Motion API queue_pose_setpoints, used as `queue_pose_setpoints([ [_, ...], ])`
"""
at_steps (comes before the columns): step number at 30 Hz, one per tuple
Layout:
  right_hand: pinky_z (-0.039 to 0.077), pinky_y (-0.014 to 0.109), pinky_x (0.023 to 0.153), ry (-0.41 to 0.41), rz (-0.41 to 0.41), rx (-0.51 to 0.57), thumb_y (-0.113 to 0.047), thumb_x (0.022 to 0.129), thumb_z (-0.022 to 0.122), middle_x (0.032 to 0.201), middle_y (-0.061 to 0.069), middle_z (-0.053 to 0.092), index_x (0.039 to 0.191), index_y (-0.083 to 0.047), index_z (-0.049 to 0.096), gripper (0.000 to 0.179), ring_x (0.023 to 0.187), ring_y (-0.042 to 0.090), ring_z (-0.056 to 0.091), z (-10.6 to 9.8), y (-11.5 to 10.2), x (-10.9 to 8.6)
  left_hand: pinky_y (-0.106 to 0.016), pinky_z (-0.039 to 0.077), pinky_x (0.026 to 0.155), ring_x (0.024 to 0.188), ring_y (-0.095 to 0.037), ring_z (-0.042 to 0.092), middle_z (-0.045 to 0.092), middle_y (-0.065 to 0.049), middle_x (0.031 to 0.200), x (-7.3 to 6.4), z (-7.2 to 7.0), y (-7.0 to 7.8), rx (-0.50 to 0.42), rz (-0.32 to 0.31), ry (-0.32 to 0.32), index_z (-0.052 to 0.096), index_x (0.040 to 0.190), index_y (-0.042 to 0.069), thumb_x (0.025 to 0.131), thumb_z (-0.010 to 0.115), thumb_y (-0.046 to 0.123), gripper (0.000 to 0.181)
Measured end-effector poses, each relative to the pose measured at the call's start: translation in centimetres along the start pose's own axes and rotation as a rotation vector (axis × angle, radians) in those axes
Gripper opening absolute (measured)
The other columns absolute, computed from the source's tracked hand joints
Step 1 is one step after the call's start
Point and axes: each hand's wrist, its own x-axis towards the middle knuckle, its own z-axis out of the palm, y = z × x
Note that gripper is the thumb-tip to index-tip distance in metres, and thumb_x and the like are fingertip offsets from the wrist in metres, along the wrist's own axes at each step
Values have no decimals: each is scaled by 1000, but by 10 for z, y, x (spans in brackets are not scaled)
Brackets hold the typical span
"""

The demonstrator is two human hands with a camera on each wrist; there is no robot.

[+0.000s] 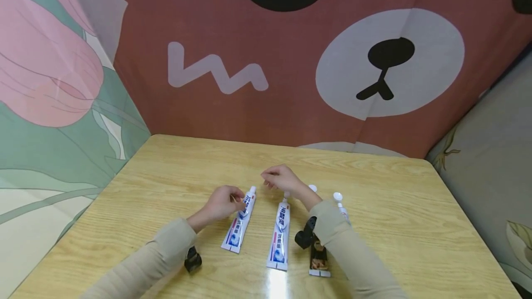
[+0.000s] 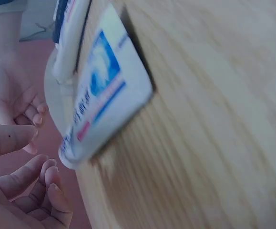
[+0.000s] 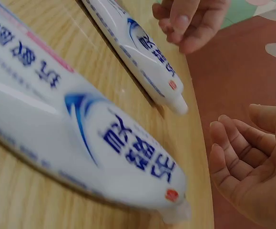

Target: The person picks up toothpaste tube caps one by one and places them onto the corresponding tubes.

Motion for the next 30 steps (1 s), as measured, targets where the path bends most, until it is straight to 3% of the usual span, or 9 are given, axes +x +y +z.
queue_pose_setpoints([
  [6,50,42,70,7,-23,23,-14,93,51,74,8,61,111,10,58,30,72,23,61,-11,3,-3,-23,43,54,62,-13,50,56,1,71,-3,3,10,5,93,-12,66,88,0,74,71,6,16],
  [9,51,42,68,5,-42,13,-14,93,52,72,10,60,108,10,59,30,69,22,60,-14,3,-6,-23,43,54,63,-12,50,57,0,71,-4,5,14,-15,109,-23,66,91,-2,75,71,5,18],
  [14,51,42,65,12,-66,-10,-14,91,55,69,11,60,104,11,61,29,62,16,57,-18,3,-9,-24,45,56,65,-13,52,58,-1,74,-3,9,17,-91,70,-49,65,95,-4,76,70,6,22],
  [19,48,32,57,11,-73,-44,-15,91,55,69,12,60,101,11,61,28,59,14,53,-23,6,-12,-24,46,56,66,-12,53,58,-2,76,-2,13,21,-163,26,-72,63,100,-5,76,71,8,28],
  [26,45,29,54,21,-60,-98,-18,91,56,71,18,61,98,9,63,29,58,15,52,-33,8,-17,-25,47,56,64,-11,55,60,-2,74,-1,20,31,-193,32,-96,62,100,-5,74,72,9,31],
  [30,45,29,54,6,-32,-100,-17,90,57,71,18,61,97,8,64,27,56,13,50,-38,14,-19,-26,47,56,63,-12,56,61,-3,75,0,24,33,-221,-11,-134,61,102,-4,75,72,10,32],
])
